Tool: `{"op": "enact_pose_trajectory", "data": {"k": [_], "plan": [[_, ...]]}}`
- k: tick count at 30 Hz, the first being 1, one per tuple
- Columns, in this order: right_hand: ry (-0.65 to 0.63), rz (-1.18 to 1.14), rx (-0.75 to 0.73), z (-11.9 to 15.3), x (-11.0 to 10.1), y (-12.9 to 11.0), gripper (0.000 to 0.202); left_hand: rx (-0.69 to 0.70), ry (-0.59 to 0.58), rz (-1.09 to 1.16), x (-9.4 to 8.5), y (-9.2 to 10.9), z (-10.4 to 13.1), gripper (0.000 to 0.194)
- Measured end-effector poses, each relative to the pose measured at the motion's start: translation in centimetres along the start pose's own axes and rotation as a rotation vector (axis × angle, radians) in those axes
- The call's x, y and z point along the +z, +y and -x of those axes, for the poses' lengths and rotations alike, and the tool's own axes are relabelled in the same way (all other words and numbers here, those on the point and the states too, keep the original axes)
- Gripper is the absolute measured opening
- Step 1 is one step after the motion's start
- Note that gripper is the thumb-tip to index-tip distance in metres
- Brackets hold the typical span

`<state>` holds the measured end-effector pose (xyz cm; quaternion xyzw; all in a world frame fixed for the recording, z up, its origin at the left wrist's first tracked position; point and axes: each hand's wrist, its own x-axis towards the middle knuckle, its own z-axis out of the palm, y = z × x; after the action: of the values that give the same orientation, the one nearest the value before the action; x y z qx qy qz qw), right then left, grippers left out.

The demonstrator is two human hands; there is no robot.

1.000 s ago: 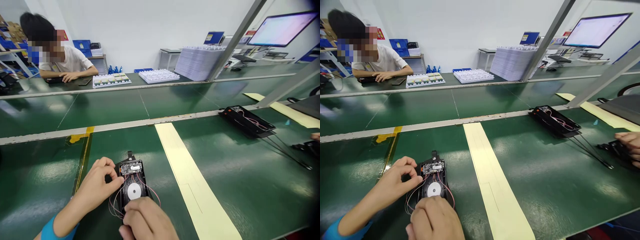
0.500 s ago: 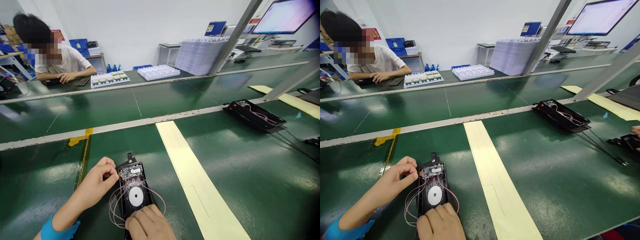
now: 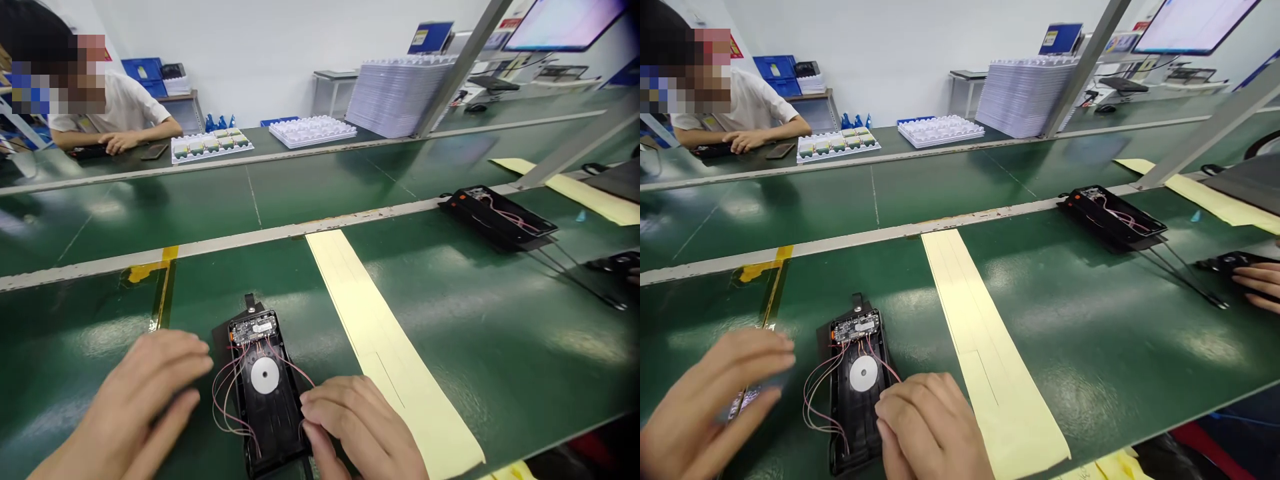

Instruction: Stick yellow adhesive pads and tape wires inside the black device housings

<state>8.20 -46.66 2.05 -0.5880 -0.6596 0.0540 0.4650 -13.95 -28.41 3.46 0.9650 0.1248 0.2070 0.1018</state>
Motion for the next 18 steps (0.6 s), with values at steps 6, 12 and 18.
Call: {"op": "enact_pose_trajectory", "data": {"k": [6, 12, 18], "plan": [[-0.132, 0.128, 0.016, 0.3, 0.1, 0.8, 0.021, 0.284, -0.182, -0.089, 0.3, 4.2, -0.8, 0.026], [-0.233, 0.108, 0.336, 1.4, 0.9, 2.7, 0.016, 0.196, -0.481, -0.122, 1.1, 1.7, 2.0, 0.053], [-0.259, -0.078, 0.479, 0.9, 1.2, 3.1, 0.022, 0.087, -0.449, -0.036, 2.4, 1.2, 4.5, 0.067]]}}
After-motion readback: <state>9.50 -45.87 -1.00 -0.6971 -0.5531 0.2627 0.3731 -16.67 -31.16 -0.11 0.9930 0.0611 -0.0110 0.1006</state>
